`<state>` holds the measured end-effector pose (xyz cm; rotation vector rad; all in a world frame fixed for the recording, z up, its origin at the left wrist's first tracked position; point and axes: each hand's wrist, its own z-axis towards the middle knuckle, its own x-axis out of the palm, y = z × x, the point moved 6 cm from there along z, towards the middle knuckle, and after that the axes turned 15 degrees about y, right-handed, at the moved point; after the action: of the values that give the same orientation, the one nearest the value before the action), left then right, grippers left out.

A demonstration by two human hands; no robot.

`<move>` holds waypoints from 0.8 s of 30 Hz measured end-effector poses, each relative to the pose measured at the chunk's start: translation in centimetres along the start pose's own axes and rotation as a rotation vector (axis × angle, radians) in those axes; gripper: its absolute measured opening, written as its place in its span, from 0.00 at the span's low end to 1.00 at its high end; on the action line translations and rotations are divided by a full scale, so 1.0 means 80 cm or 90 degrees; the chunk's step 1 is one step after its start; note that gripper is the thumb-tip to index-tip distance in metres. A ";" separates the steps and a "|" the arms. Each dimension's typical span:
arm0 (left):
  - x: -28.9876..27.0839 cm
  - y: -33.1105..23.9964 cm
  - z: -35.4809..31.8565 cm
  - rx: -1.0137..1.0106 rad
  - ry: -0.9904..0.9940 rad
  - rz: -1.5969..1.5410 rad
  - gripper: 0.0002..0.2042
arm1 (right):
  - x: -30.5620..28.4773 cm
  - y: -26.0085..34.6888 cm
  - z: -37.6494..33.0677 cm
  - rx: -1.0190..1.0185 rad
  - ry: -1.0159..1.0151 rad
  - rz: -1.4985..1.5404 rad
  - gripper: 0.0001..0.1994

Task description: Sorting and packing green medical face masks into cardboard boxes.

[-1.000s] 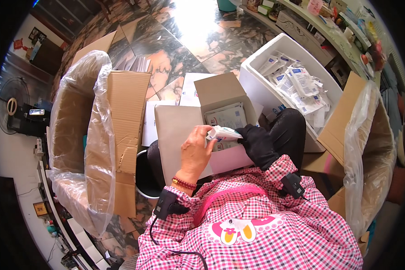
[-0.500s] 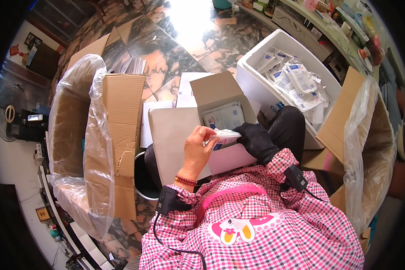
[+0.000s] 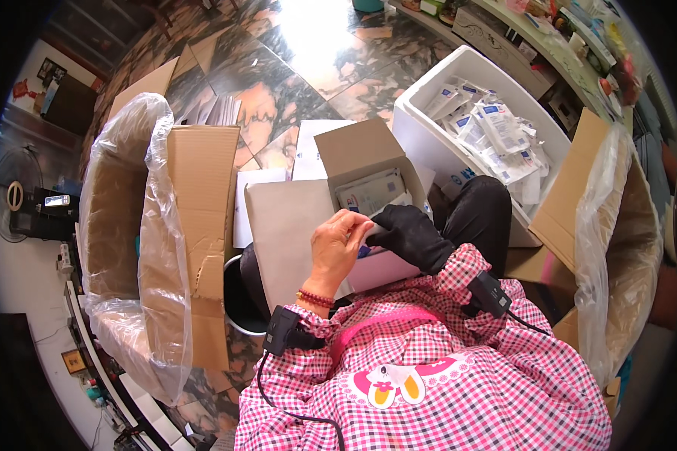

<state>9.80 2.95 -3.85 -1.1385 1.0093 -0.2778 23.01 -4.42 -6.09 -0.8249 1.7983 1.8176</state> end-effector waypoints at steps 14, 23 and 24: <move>0.046 0.087 0.000 -0.226 -0.073 -0.258 0.09 | 0.002 0.076 -0.010 -0.151 -0.084 -0.314 0.03; 0.062 0.094 0.029 -0.248 -0.062 0.077 0.07 | -0.014 0.085 -0.039 -0.096 -0.091 -0.278 0.03; 0.062 0.101 0.031 -0.248 -0.066 0.075 0.07 | -0.019 0.092 -0.043 -0.097 -0.093 -0.277 0.03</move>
<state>12.14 4.86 -13.15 -1.4214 1.0600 0.0773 19.39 -8.06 0.39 -1.0204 1.2805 1.6859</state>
